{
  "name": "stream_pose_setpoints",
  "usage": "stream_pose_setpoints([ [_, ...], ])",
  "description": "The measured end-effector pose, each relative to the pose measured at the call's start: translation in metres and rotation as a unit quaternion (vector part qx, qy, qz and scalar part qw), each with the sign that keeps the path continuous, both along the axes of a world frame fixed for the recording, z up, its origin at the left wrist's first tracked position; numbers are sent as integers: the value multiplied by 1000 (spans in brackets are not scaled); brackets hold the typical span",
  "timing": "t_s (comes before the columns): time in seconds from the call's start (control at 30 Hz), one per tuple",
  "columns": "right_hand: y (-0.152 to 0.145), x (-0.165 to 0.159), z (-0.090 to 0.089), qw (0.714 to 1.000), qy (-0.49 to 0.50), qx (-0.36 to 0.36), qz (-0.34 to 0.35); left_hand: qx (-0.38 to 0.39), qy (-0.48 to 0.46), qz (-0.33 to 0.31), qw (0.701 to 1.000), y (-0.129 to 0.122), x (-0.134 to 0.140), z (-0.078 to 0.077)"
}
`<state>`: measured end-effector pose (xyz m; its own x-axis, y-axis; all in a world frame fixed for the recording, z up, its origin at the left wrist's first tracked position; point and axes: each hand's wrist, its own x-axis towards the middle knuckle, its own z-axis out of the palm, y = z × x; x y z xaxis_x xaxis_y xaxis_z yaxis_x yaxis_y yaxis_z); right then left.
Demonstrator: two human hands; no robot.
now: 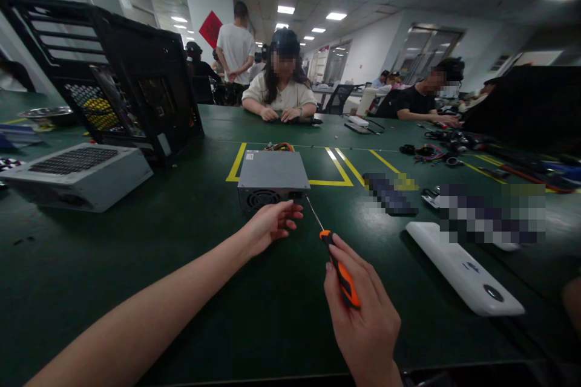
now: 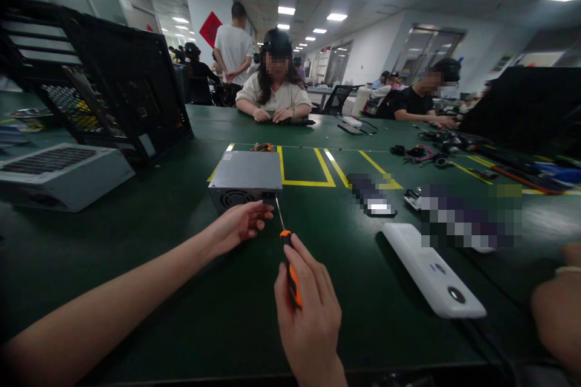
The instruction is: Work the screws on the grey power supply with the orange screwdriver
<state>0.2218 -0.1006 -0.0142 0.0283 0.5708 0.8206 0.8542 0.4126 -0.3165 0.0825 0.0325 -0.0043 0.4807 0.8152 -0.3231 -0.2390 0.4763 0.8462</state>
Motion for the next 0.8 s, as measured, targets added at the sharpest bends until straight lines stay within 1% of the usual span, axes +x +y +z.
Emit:
stream_pose_setpoints([
  [0.07, 3, 0, 1, 1000, -16, -15, -14, 8, 16, 6, 1000, 1, 2, -6],
  [0.17, 6, -1, 1, 999, -27, -27, -23, 21, 21, 7, 1000, 0, 3, -9],
  [0.47, 12, -2, -3, 998, -30, -51, -12, 30, 18, 1, 999, -1, 3, -7],
  [0.8, 12, -3, -2, 997, -30, -73, -10, 28, 19, -1, 999, -2, 3, -6],
])
